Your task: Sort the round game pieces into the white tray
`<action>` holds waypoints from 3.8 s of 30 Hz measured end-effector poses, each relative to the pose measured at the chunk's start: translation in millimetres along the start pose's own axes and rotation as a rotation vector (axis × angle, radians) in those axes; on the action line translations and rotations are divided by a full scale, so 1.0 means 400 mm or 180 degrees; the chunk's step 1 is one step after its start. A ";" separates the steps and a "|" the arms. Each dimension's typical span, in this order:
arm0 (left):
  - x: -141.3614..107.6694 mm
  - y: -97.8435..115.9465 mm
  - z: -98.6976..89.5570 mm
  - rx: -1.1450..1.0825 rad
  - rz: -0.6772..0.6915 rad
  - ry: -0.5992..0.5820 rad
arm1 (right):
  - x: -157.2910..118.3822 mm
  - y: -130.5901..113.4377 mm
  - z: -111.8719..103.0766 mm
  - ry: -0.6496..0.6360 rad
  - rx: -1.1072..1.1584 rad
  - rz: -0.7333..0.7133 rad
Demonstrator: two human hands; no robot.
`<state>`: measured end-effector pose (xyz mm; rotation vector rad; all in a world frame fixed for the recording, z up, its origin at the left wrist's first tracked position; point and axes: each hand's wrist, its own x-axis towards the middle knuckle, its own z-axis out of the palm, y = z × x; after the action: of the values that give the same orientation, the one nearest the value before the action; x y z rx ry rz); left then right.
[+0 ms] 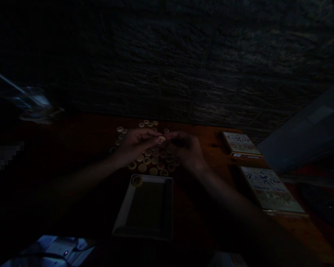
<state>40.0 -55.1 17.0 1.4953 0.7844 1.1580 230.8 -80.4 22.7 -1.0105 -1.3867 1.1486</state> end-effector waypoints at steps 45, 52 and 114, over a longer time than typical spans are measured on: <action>-0.015 0.002 -0.031 0.1964 0.1284 -0.0191 | -0.017 0.004 0.015 -0.0028 0.0032 0.0496; -0.013 -0.003 -0.022 0.1213 0.0993 -0.0412 | -0.024 -0.021 0.030 0.0146 -0.0022 0.0481; 0.014 0.005 -0.023 -0.0668 -0.0601 0.0500 | -0.067 -0.089 0.016 -0.1467 -0.1999 -0.1052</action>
<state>32.8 -47.4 20.4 1.1432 0.8625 1.1852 227.7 -114.1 52.5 -0.9086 -2.2798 0.7252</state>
